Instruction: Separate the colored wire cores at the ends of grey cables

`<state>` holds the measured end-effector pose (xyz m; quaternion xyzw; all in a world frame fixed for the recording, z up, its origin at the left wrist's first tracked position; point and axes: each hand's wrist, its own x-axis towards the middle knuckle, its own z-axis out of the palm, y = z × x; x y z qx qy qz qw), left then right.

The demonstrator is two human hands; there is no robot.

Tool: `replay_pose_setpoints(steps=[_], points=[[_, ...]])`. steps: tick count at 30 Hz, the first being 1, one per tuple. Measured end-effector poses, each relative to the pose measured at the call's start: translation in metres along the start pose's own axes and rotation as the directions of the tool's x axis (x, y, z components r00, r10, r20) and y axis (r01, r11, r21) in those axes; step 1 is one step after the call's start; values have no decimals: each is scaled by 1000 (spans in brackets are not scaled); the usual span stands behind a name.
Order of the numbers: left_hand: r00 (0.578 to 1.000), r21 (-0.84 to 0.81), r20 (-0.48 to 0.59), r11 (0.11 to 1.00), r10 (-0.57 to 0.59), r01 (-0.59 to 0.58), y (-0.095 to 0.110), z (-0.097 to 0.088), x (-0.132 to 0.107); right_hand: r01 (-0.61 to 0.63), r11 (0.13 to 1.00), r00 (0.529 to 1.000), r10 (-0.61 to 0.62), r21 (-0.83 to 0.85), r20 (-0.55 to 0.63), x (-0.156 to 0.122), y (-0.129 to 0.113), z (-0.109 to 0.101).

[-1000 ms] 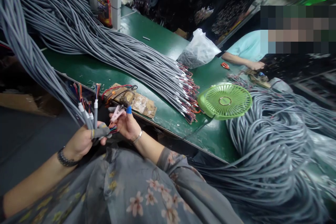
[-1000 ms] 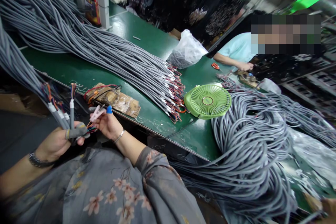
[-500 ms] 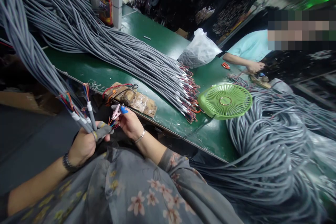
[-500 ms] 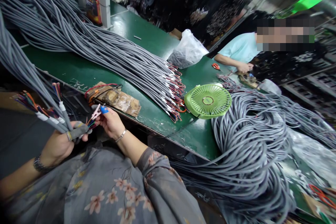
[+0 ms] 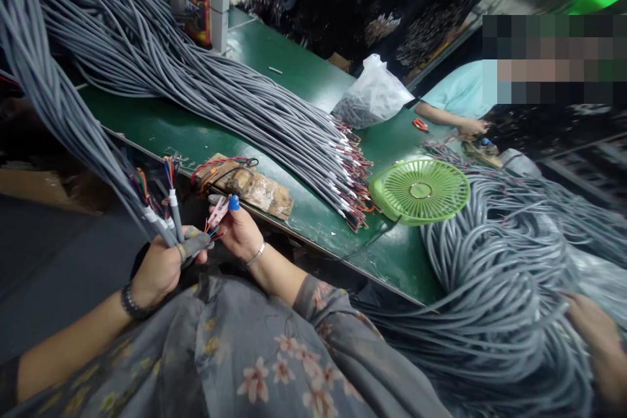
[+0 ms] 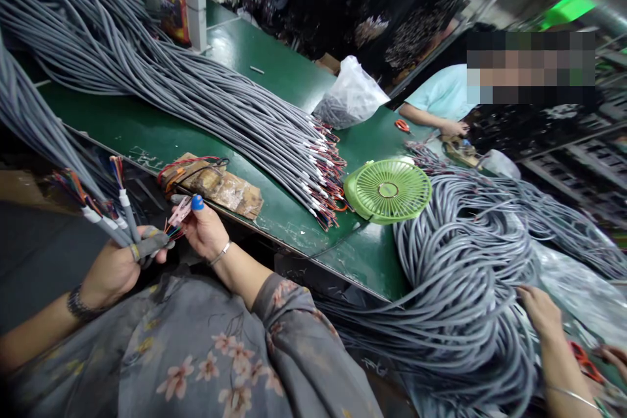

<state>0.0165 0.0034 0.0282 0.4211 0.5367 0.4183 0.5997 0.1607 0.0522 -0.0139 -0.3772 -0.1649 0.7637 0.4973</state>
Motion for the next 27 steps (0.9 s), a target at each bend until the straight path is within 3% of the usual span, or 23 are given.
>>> replay_pose_setpoints(steps=[9, 20, 24, 27], points=[[1000, -4, -17, 1000, 22, -23, -4, -6, -9, -111, 994, 992, 112, -18, 61, -12, -9, -1], [993, 47, -82, 995, 87, -83, -15, -11, -11, -90, 951, 963, 159, -297, 219, -37, -8, -15], [991, 188, -25, 974, 130, -123, -15, -16, -11, -37, 913, 985, 103, -406, 141, -47, -3, -11], [987, 269, 92, 951, 131, -151, -11, -21, -8, 25, 900, 989, 40, -434, 141, -48, -3, -8]])
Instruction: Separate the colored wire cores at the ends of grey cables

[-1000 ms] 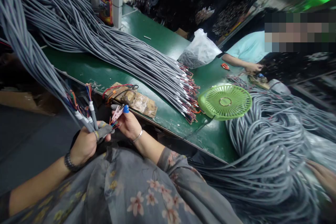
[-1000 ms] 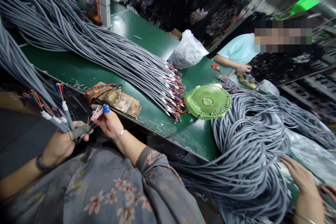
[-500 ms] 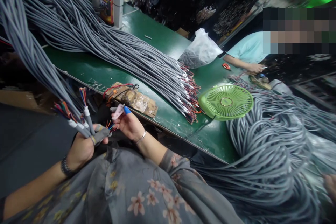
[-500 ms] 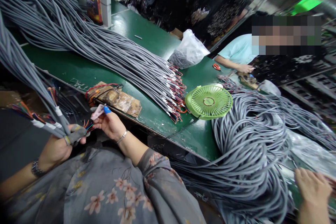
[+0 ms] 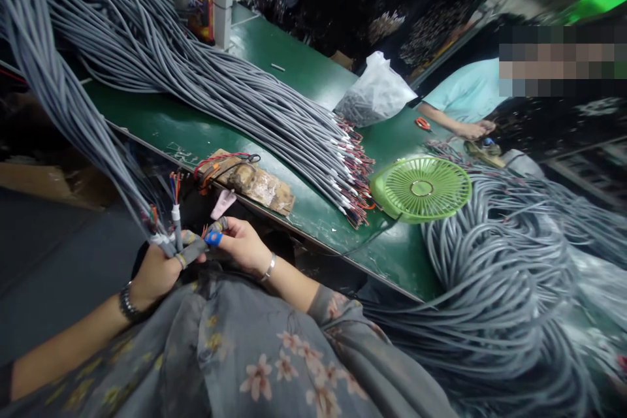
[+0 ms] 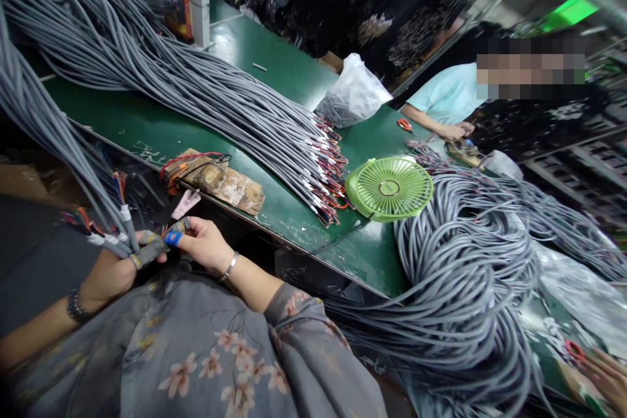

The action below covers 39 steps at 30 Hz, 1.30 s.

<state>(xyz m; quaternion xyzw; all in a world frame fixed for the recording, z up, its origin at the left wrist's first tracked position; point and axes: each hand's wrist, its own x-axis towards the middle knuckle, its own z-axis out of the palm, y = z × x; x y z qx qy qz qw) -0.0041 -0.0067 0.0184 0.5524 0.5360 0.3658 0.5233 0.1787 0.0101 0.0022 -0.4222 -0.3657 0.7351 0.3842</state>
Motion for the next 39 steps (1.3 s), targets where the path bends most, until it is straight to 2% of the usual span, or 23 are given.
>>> replay_pose_setpoints(steps=[4, 7, 12, 16, 22, 24, 27, 29, 32, 36, 38, 39], points=[[975, 4, 219, 999, -47, 47, 2, -8, 6, 34, 997, 997, -28, -71, 74, -1, -1, -2], [952, 0, 299, 997, -69, 73, 2, -12, 7, 56, 989, 992, -40, -134, 123, -3, -1, -4], [987, -15, 157, 1000, -19, 22, -5, -8, 2, 91, 988, 995, -87, -125, 41, -2, 0, 1], [999, -73, 42, 997, -3, 6, -10, -1, 0, 45, 997, 999, -47, -62, -27, 0, 5, 4], [999, -181, -23, 982, -48, 43, -4, 3, 0, -4, 996, 998, -2, 89, 66, 5, 13, -10], [995, -243, -40, 967, -87, 75, 0, 2, 1, -20, 987, 999, 12, 160, 52, 11, 13, -18], [992, -309, 6, 943, -129, 124, 9, 0, 5, -56, 976, 998, 62, 208, -23, 22, 7, -24], [988, -326, 64, 933, -141, 154, 16, -1, 9, -65, 980, 997, 69, 189, -17, 29, 2, -23], [980, -327, 117, 925, -163, 193, 23, -2, 16, 30, 992, 999, -28, 119, -22, 35, -2, -18], [975, -317, 140, 924, -175, 212, 26, -2, 21, 220, 975, 954, -213, 10, -210, 35, 3, -13], [972, -315, 167, 926, -163, 210, 25, -2, 21, 259, 966, 933, -249, 5, -260, 33, 5, -11], [971, -313, 182, 927, -156, 208, 25, -2, 21, 254, 967, 937, -240, 24, -255, 33, 5, -10]])
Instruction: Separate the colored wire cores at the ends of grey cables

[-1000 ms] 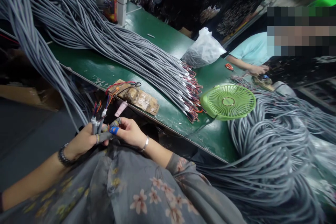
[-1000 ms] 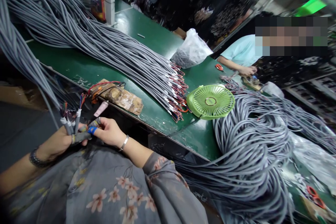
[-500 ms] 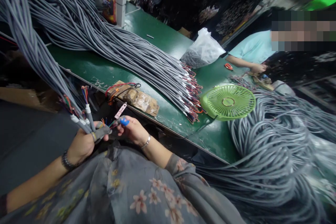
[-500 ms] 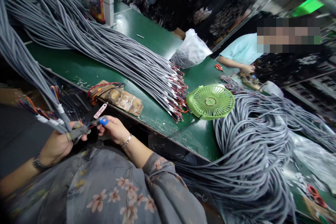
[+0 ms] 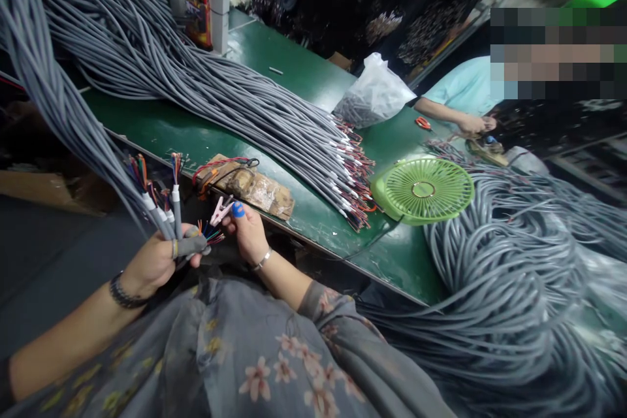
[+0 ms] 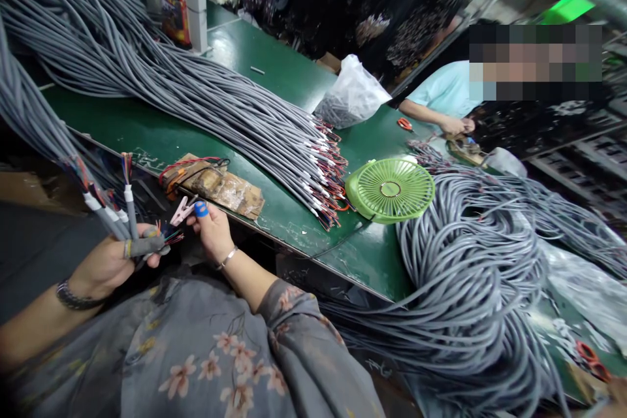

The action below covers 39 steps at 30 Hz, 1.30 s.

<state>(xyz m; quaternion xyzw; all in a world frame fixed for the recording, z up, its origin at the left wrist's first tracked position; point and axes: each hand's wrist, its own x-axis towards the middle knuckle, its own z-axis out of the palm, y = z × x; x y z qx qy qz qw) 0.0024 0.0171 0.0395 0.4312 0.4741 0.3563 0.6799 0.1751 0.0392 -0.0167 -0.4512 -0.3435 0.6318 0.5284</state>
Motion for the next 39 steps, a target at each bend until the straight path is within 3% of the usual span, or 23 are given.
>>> replay_pose_setpoints(steps=[5, 7, 13, 20, 25, 30, 35, 37, 39], points=[[1000, 18, 4, 999, -27, 27, -2, 3, -1, -256, 951, 959, 227, 171, 171, 3, -4, 8], [999, 14, -24, 999, -46, 46, -3, 4, 1, -316, 919, 944, 279, 234, 178, 6, -5, 11], [999, 46, -32, 998, -32, 34, -5, 7, 6, -345, 886, 938, 317, 311, 139, 8, -3, 15], [998, 71, -58, 997, 27, -23, -9, 6, -7, -399, 878, 910, 343, 266, 233, 6, -12, 8], [987, 88, -109, 990, 118, -108, -14, 6, -14, -303, 919, 948, 263, 253, 180, 4, -10, 3], [979, 63, -172, 993, 106, -97, -13, 8, -9, -231, 949, 966, 197, 216, 168, 3, -4, 1], [981, 38, -169, 995, 99, -94, -10, 8, -4, -43, 996, 999, 41, 79, 28, 6, 7, -3], [981, 25, -175, 997, 83, -80, -9, 8, -2, -58, 995, 997, 53, 79, 58, 8, 8, -2], [981, 11, -188, 998, 55, -54, -10, 8, -2, -157, 978, 982, 139, 141, 131, 10, 6, 1]])
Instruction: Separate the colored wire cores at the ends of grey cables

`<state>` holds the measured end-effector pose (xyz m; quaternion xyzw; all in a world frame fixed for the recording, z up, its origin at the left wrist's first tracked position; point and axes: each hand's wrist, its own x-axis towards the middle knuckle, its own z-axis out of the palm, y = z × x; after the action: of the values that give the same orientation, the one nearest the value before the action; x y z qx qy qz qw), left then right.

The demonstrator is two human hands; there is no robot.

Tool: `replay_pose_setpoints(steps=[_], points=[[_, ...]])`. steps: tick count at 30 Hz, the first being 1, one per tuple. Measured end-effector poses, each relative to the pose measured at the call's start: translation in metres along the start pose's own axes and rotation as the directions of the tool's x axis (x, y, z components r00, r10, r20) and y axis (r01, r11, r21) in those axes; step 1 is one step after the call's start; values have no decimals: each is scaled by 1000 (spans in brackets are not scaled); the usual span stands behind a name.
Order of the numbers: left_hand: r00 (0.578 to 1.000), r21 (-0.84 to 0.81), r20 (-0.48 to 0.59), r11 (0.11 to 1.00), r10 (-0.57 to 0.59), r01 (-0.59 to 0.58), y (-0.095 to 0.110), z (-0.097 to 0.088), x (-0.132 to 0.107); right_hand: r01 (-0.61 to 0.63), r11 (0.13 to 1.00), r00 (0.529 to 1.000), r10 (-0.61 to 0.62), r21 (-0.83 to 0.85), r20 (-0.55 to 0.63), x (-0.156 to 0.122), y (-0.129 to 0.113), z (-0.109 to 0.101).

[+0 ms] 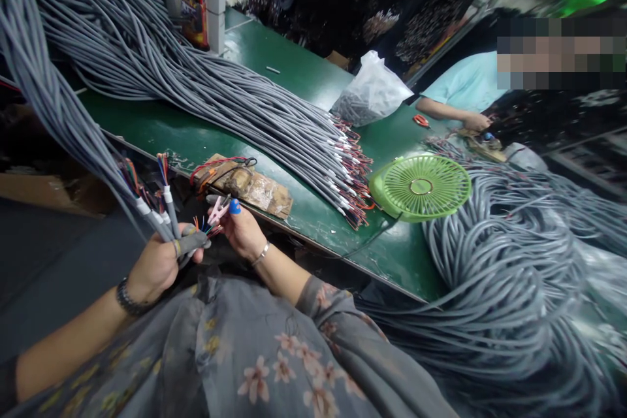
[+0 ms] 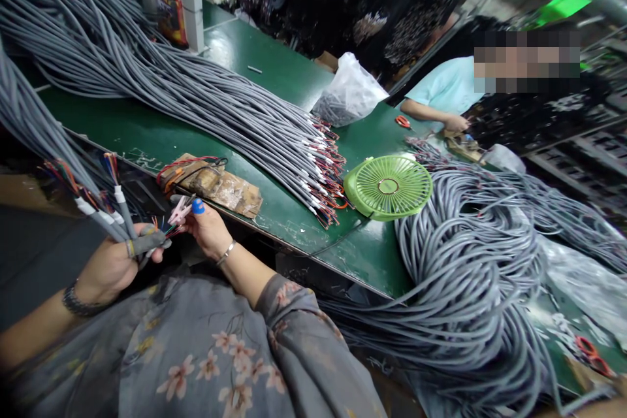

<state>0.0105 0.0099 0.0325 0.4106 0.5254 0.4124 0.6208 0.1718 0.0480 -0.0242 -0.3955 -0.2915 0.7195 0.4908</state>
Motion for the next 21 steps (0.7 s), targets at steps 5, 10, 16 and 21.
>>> replay_pose_setpoints(steps=[5, 10, 16, 21], points=[[1000, 23, -12, 1000, -6, 7, -2, 1, 1, -109, 981, 993, 114, 158, -20, 3, -5, 11], [1000, 68, 10, 997, 21, -22, -5, -1, 0, -116, 983, 993, 120, 145, -16, 3, -3, 11], [994, 148, 44, 983, 98, -104, -15, -8, -8, -235, 971, 943, 239, -45, 232, -12, -8, -5], [982, 315, 117, 932, 148, -178, -15, -13, -11, -109, 978, 961, 150, -178, 234, -31, -10, -4]])
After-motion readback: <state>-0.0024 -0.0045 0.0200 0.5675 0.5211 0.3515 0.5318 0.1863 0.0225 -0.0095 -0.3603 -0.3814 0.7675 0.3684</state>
